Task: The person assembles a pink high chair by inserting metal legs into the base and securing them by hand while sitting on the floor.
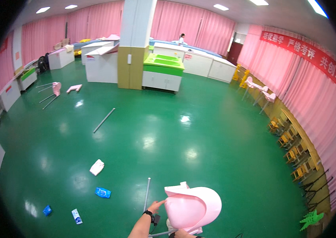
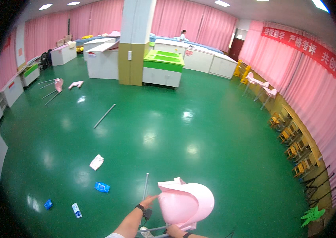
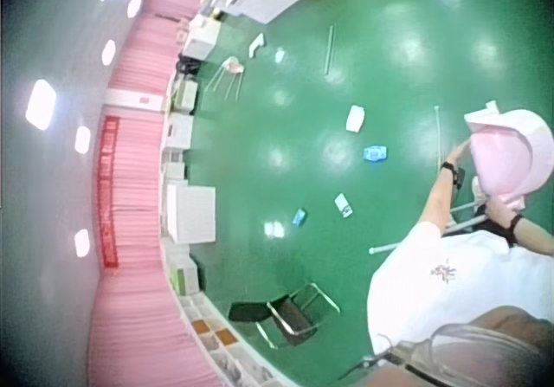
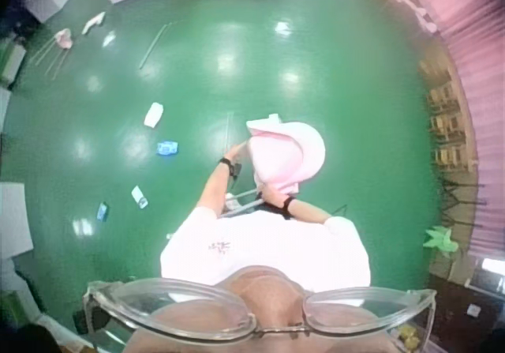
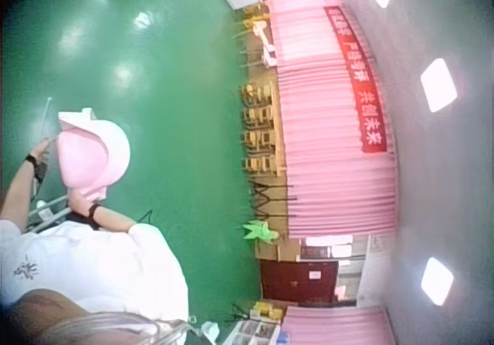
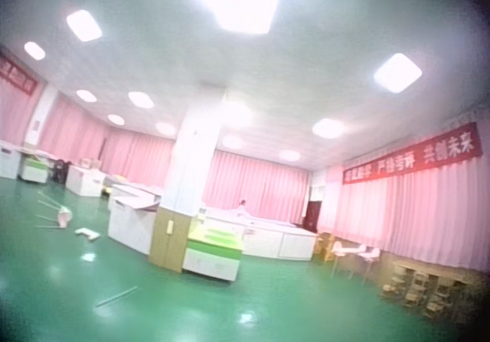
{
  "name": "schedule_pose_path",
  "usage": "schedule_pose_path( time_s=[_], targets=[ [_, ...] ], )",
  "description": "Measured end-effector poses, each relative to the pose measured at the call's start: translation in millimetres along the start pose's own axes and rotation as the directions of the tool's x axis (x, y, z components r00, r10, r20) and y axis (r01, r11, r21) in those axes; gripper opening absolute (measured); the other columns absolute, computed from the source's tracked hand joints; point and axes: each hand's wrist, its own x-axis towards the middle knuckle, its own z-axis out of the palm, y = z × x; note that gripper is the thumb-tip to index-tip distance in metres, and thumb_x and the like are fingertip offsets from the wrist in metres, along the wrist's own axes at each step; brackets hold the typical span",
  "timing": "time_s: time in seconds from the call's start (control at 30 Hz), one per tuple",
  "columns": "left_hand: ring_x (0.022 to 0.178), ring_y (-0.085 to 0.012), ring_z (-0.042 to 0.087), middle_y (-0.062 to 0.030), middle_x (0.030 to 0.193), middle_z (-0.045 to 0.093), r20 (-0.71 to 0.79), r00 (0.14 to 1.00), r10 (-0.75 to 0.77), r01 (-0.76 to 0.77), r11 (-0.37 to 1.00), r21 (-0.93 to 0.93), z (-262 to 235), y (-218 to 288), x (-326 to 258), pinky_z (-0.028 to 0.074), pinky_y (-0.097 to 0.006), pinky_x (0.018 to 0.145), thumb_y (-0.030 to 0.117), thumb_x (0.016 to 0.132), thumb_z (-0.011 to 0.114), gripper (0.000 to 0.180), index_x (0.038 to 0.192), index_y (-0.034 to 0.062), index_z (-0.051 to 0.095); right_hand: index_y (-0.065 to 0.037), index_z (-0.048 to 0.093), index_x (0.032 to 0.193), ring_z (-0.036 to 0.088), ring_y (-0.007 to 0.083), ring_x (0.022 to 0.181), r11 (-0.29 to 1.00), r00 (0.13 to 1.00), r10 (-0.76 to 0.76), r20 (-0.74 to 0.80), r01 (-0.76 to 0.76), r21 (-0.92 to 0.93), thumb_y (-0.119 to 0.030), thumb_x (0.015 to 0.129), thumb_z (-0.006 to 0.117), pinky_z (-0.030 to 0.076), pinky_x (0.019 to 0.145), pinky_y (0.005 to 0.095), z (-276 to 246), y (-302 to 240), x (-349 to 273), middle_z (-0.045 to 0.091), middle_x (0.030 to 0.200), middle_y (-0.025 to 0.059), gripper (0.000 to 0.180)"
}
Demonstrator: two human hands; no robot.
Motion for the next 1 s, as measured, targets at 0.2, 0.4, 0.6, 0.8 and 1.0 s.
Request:
schedule_pose_path(
  time_s=[0.2, 0.4, 0.6, 0.8, 1.0],
  targets=[
    [0.100, -0.0284, 0.059, -0.0184, 0.122, 0.053, -0.078, 0.984, 0.159, -0.176, 0.930, -0.323, 95, -29, 8, 0.051, -0.044, 0.080, 0.042, 0.071, 0.076, 0.085, 0.132, -0.0008, 0.035, -0.011, 0.067, 0.082, 0.059, 0.0265, 0.075, 0.993, 0.965, 0.035, 0.261, -0.064, 0.101, -0.019, 0.083, 0.050, 0.045, 0.065, 0.0382, -23, -6, 18, 0.063, 0.076, 0.0099, 0.019],
    [0.122, -0.0297, 0.042, -0.0258, 0.143, 0.024, -0.256, 0.885, 0.389, -0.464, 0.780, -0.420, 95, -13, 61, 0.043, -0.038, 0.095, 0.025, 0.078, 0.073, 0.089, 0.141, 0.0029, 0.015, -0.014, 0.070, 0.070, 0.064, 0.0198, 0.065, 0.991, 0.913, -0.026, 0.408, -0.029, 0.129, -0.020, 0.075, 0.059, 0.045, 0.051, 0.0340, -46, 3, 23, 0.066, 0.066, 0.0023, 0.013],
    [0.101, -0.0211, 0.053, -0.0135, 0.115, 0.055, -0.041, 0.925, 0.378, -0.291, 0.636, -0.715, 94, 70, 67, 0.042, -0.033, 0.084, 0.043, 0.085, 0.057, 0.056, 0.123, 0.0033, 0.047, -0.009, 0.073, 0.080, 0.065, 0.0255, 0.075, 0.964, 0.759, -0.097, 0.643, -0.088, 0.249, -0.018, 0.077, 0.058, 0.050, 0.060, 0.0367, -87, 25, 28, 0.069, 0.081, 0.0080, 0.018],
    [0.071, -0.0192, 0.059, -0.0091, 0.081, 0.065, -0.037, 0.971, 0.237, -0.240, 0.957, -0.164, 125, 100, 74, 0.046, -0.032, 0.065, 0.044, 0.074, 0.069, 0.047, 0.086, -0.0013, 0.064, -0.014, 0.071, 0.072, 0.067, 0.0202, 0.067, 0.968, 0.813, -0.169, 0.557, 0.032, 0.247, -0.018, 0.081, 0.055, 0.051, 0.051, 0.0351, -82, 29, 23, 0.068, 0.072, 0.0017, 0.019],
    [0.068, -0.0194, 0.066, -0.0130, 0.077, 0.069, -0.049, 0.979, 0.195, -0.194, 0.980, 0.038, 126, 78, 85, 0.051, -0.032, 0.063, 0.027, 0.063, 0.078, 0.036, 0.073, -0.0065, 0.068, -0.013, 0.069, 0.074, 0.067, 0.0229, 0.074, 0.881, 0.790, -0.177, 0.587, -0.140, 0.453, -0.019, 0.079, 0.056, 0.053, 0.057, 0.0375, -51, 17, 3, 0.067, 0.074, 0.0050, 0.016]
  ],
)
